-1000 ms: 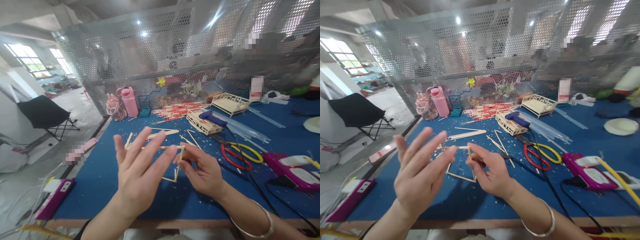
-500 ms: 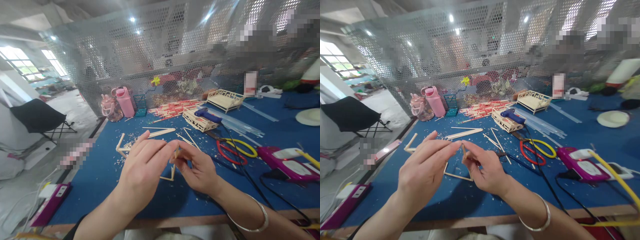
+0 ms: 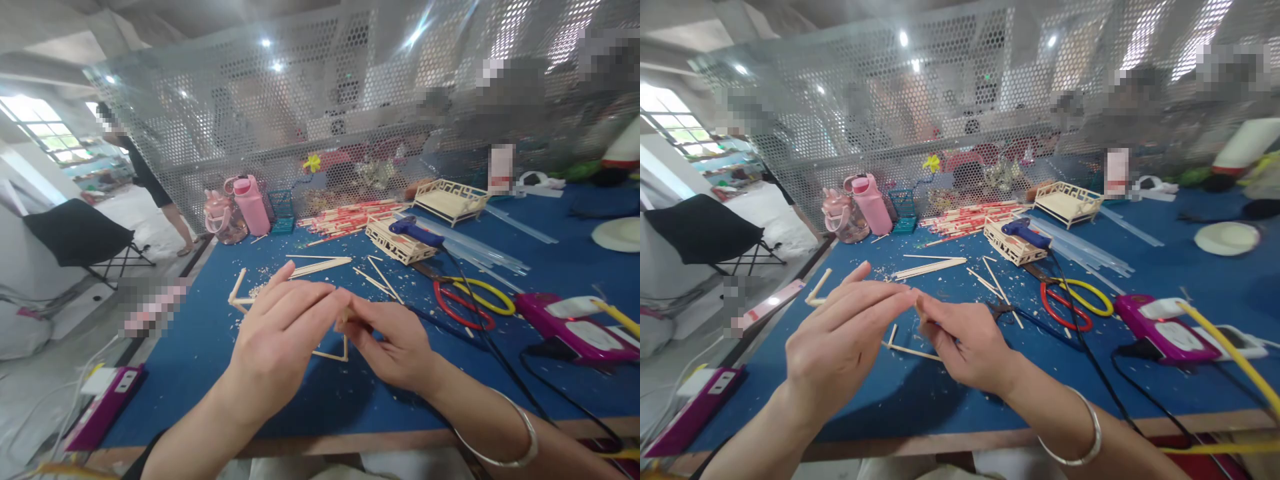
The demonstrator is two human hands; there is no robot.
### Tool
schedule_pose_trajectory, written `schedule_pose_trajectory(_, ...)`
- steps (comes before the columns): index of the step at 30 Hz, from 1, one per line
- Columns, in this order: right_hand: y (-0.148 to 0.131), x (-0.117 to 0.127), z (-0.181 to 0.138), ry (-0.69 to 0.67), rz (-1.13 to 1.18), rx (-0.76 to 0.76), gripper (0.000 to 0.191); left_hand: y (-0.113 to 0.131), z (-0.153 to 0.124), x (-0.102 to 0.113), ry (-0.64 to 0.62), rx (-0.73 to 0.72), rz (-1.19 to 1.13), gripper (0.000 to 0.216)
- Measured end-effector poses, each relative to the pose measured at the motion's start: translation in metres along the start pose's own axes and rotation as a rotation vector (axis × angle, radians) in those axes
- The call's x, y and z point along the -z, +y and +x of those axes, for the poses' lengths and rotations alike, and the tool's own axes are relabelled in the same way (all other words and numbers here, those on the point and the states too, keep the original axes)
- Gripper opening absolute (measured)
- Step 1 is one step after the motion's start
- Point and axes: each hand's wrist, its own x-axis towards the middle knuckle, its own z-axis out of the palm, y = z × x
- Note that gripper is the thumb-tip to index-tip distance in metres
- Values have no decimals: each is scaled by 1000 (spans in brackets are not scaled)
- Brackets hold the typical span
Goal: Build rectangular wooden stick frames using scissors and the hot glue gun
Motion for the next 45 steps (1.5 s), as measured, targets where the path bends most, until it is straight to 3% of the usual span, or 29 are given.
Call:
schedule_pose_trajectory(4, 0, -1, 1, -105, 11, -133, 21, -1, 0, 2, 7, -11, 3, 23)
schedule_pose_trajectory(12, 2, -12, 2, -636, -162, -291, 15, -3, -16, 23, 149, 54, 18, 23)
schedule_pose_trajectory(16, -4, -1, 26, -768, -301, -339, 27, -1, -31, 36, 281, 148, -56, 26)
schedule_pose_trajectory(18, -9, 11, 44, -770, -388, -284, 27, -1, -40, 38, 420, 333, -152, 21)
schedule_pose_trajectory(20, -13, 22, 58, -761, -424, -235, 25, -2, -49, 34, 544, 626, -310, 10)
schedule_pose_trajectory(23, -12, 28, 63, -786, -430, -210, 21, -5, -67, 18, 590, 1015, -660, 13)
schedule_pose_trajectory(26, -3, 21, 51, -759, -439, -114, 22, -8, -88, -4, 644, 1193, -933, 23)
schedule_pose_trajectory(30, 8, 8, 35, -607, -491, 33, 28, -15, -104, -22, 763, 1190, -961, 23)
schedule_pose_trajectory(32, 11, 5, 31, -562, -518, 61, 28, -18, -106, -24, 758, 1176, -912, 31)
schedule_pose_trajectory(36, 7, 1, 25, -633, -592, 39, 25, -21, -109, -20, 660, 1228, -877, 54)
schedule_pose_trajectory(40, -12, -14, 24, -629, -638, 28, 33, -13, -113, -19, 692, 1207, -883, 51)
schedule_pose_trajectory(45, -30, -40, 29, -664, -411, 85, 37, 0, -116, -17, 702, 1162, -905, 49)
